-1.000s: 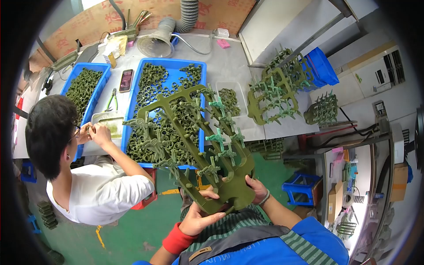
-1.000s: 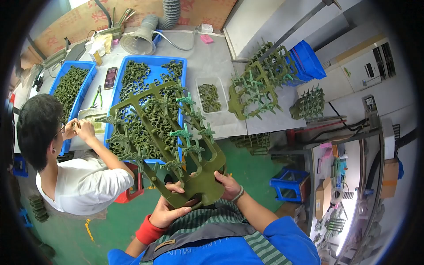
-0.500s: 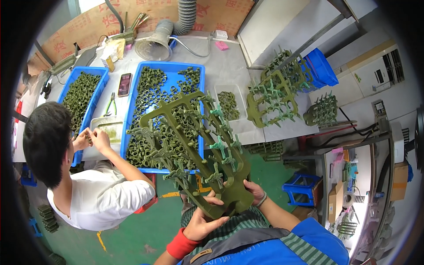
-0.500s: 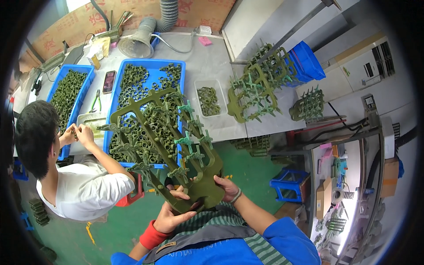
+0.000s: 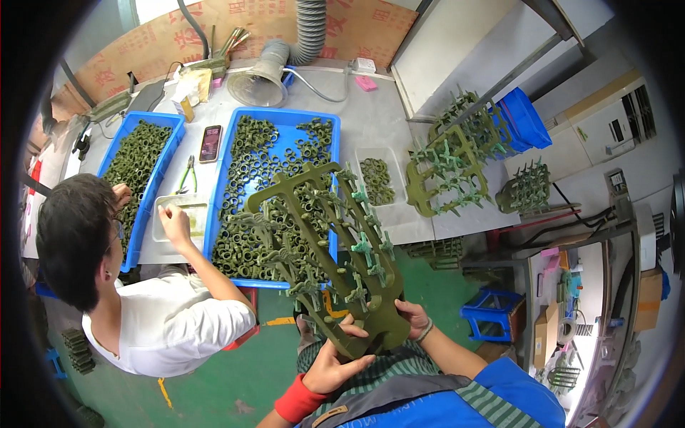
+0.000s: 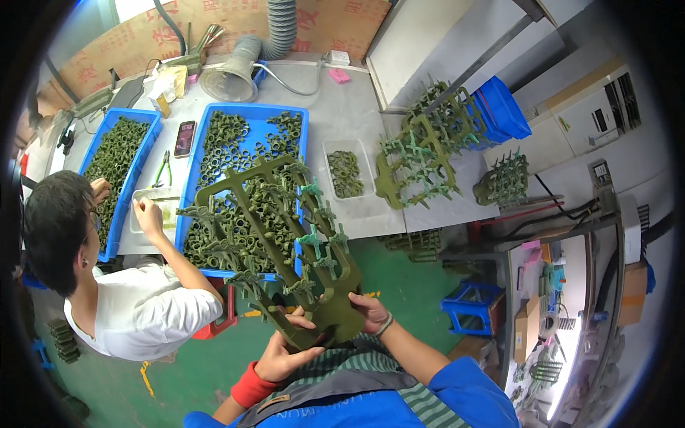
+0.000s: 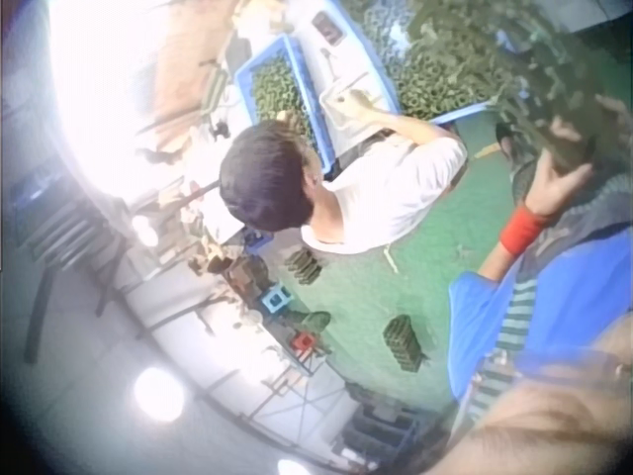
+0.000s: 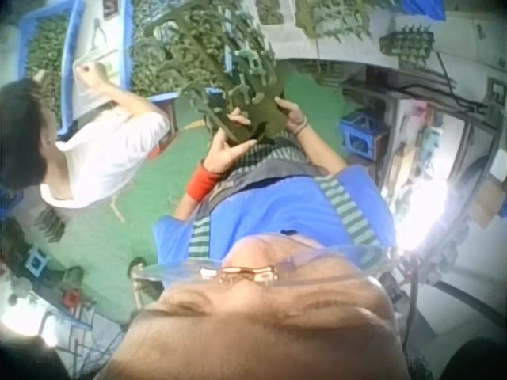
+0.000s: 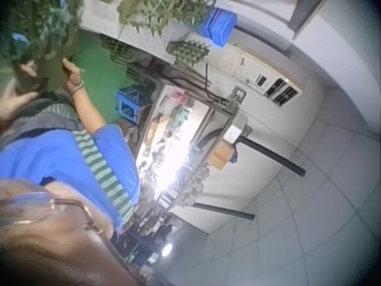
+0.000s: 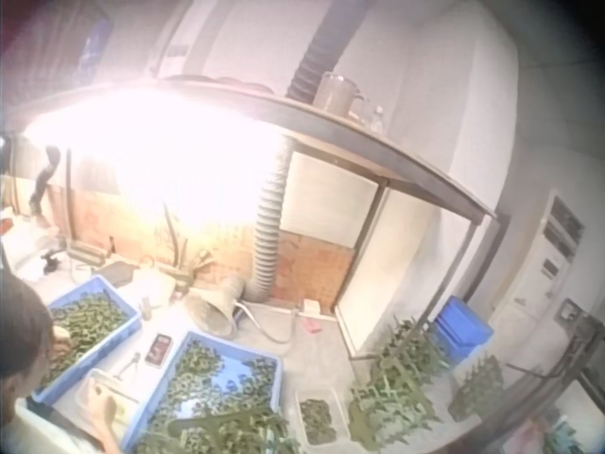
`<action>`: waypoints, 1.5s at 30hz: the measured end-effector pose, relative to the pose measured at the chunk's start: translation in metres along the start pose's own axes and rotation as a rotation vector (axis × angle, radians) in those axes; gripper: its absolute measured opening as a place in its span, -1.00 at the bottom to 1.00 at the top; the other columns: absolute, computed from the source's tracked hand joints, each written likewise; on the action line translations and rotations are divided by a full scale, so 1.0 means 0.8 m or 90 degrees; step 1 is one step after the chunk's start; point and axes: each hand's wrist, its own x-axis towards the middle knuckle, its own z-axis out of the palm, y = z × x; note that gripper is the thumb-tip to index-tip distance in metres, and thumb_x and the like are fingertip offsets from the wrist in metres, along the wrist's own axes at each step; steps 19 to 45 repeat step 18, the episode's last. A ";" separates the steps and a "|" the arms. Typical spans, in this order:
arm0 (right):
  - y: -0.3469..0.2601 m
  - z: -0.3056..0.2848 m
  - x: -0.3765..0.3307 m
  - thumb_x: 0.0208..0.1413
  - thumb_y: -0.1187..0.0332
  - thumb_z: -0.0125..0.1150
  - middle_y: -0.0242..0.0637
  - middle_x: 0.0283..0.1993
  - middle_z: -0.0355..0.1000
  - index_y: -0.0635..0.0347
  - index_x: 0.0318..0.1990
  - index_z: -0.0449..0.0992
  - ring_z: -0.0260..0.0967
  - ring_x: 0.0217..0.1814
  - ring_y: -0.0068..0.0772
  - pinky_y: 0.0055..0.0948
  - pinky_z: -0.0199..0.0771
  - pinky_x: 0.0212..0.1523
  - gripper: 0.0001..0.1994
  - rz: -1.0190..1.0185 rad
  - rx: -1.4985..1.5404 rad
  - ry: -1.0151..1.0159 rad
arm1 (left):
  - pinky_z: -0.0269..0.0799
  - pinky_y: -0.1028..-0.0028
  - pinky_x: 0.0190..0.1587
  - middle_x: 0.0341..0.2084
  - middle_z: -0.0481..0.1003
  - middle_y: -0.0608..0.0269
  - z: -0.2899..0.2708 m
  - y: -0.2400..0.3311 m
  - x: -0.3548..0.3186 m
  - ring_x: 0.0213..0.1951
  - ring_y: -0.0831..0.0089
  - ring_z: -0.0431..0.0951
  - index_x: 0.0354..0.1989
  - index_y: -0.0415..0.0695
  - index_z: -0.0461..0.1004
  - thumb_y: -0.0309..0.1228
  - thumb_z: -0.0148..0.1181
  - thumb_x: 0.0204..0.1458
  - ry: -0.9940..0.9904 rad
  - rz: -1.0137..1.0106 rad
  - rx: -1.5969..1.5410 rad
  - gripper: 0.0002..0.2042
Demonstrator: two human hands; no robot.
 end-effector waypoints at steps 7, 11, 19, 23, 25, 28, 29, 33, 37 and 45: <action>0.004 -0.007 0.002 0.28 0.25 0.02 -0.04 0.31 0.24 0.28 0.31 0.18 0.20 0.34 -0.04 -0.03 0.16 0.36 -0.50 0.012 0.044 0.038 | 0.08 0.28 0.28 0.29 0.12 -0.04 0.006 0.017 0.004 0.26 0.27 0.19 -0.01 -0.13 0.34 -0.52 0.43 -0.09 0.002 -0.007 -0.067 -0.53; 0.004 -0.010 0.000 0.28 0.24 0.02 -0.05 0.30 0.25 0.28 0.30 0.20 0.22 0.33 -0.04 -0.04 0.18 0.35 -0.50 0.008 0.037 0.043 | 0.13 0.31 0.25 0.29 0.13 -0.03 0.001 0.010 0.005 0.24 0.29 0.23 -0.01 -0.14 0.33 -0.55 0.41 -0.08 0.000 0.012 -0.005 -0.53; 0.000 -0.007 -0.001 0.28 0.20 0.03 -0.05 0.30 0.26 0.28 0.30 0.20 0.23 0.32 -0.05 -0.04 0.18 0.35 -0.48 0.014 -0.016 0.061 | 0.14 0.29 0.26 0.32 0.11 0.02 0.001 0.007 0.007 0.25 0.29 0.23 0.01 -0.12 0.33 -0.54 0.42 -0.09 -0.002 0.003 -0.025 -0.51; 0.000 -0.007 -0.001 0.28 0.20 0.03 -0.05 0.30 0.26 0.28 0.30 0.20 0.23 0.32 -0.05 -0.04 0.18 0.35 -0.48 0.014 -0.016 0.061 | 0.14 0.29 0.26 0.32 0.11 0.02 0.001 0.007 0.007 0.25 0.29 0.23 0.01 -0.12 0.33 -0.54 0.42 -0.09 -0.002 0.003 -0.025 -0.51; 0.000 -0.007 -0.001 0.28 0.20 0.03 -0.05 0.30 0.26 0.28 0.30 0.20 0.23 0.32 -0.05 -0.04 0.18 0.35 -0.48 0.014 -0.016 0.061 | 0.14 0.29 0.26 0.32 0.11 0.02 0.001 0.007 0.007 0.25 0.29 0.23 0.01 -0.12 0.33 -0.54 0.42 -0.09 -0.002 0.003 -0.025 -0.51; 0.000 -0.007 -0.001 0.28 0.20 0.03 -0.05 0.30 0.26 0.28 0.30 0.20 0.23 0.32 -0.05 -0.04 0.18 0.35 -0.48 0.014 -0.016 0.061 | 0.14 0.29 0.26 0.32 0.11 0.02 0.001 0.007 0.007 0.25 0.29 0.23 0.01 -0.12 0.33 -0.54 0.42 -0.09 -0.002 0.003 -0.025 -0.51; 0.000 -0.007 -0.001 0.28 0.20 0.03 -0.05 0.30 0.26 0.28 0.30 0.20 0.23 0.32 -0.05 -0.04 0.18 0.35 -0.48 0.014 -0.016 0.061 | 0.14 0.29 0.26 0.32 0.11 0.02 0.001 0.007 0.007 0.25 0.29 0.23 0.01 -0.12 0.33 -0.54 0.42 -0.09 -0.002 0.003 -0.025 -0.51; 0.000 -0.007 -0.001 0.28 0.20 0.03 -0.05 0.30 0.26 0.28 0.30 0.20 0.23 0.32 -0.05 -0.04 0.18 0.35 -0.48 0.014 -0.016 0.061 | 0.14 0.29 0.26 0.32 0.11 0.02 0.001 0.007 0.007 0.25 0.29 0.23 0.01 -0.12 0.33 -0.54 0.42 -0.09 -0.002 0.003 -0.025 -0.51; 0.000 -0.007 -0.001 0.28 0.20 0.03 -0.05 0.30 0.26 0.28 0.30 0.20 0.23 0.32 -0.05 -0.04 0.18 0.35 -0.48 0.014 -0.016 0.061 | 0.14 0.29 0.26 0.32 0.11 0.02 0.001 0.007 0.007 0.25 0.29 0.23 0.01 -0.12 0.33 -0.54 0.42 -0.09 -0.002 0.003 -0.025 -0.51; 0.000 -0.007 -0.001 0.28 0.20 0.03 -0.05 0.30 0.26 0.28 0.30 0.20 0.23 0.32 -0.05 -0.04 0.18 0.35 -0.48 0.014 -0.016 0.061 | 0.14 0.29 0.26 0.32 0.11 0.02 0.001 0.007 0.007 0.25 0.29 0.23 0.01 -0.12 0.33 -0.54 0.42 -0.09 -0.002 0.003 -0.025 -0.51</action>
